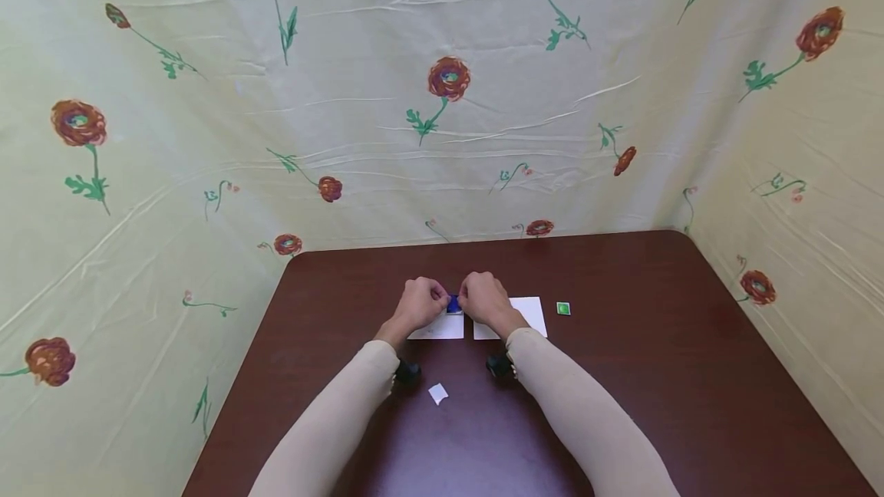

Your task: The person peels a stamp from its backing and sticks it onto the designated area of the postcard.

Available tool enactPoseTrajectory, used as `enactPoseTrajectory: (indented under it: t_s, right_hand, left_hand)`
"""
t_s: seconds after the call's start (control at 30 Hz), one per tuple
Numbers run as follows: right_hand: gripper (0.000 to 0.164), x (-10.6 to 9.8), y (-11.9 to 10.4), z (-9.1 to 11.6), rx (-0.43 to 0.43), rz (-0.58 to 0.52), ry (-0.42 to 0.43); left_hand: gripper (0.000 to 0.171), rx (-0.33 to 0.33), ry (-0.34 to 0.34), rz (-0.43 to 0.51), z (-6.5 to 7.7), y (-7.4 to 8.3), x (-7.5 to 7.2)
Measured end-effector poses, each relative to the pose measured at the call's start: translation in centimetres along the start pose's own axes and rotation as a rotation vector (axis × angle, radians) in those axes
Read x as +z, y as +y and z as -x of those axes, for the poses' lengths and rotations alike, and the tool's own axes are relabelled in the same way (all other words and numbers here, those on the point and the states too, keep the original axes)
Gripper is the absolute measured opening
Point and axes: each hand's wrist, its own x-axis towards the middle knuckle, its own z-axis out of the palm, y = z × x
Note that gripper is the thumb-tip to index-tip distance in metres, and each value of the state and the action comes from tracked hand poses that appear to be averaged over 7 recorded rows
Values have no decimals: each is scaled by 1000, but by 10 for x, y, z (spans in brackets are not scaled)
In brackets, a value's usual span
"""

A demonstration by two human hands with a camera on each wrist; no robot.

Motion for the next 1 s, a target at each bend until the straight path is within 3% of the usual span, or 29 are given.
enactPoseTrajectory:
  t_s: [0.57, 1.0]
  right_hand:
    - [17, 5, -1, -3, 49, -15, -57]
    - [13, 9, -2, -2, 53, 24, -52]
  left_hand:
    - [11, -34, -21, 15, -3, -3, 4]
    - [12, -50, -37, 20, -4, -5, 8]
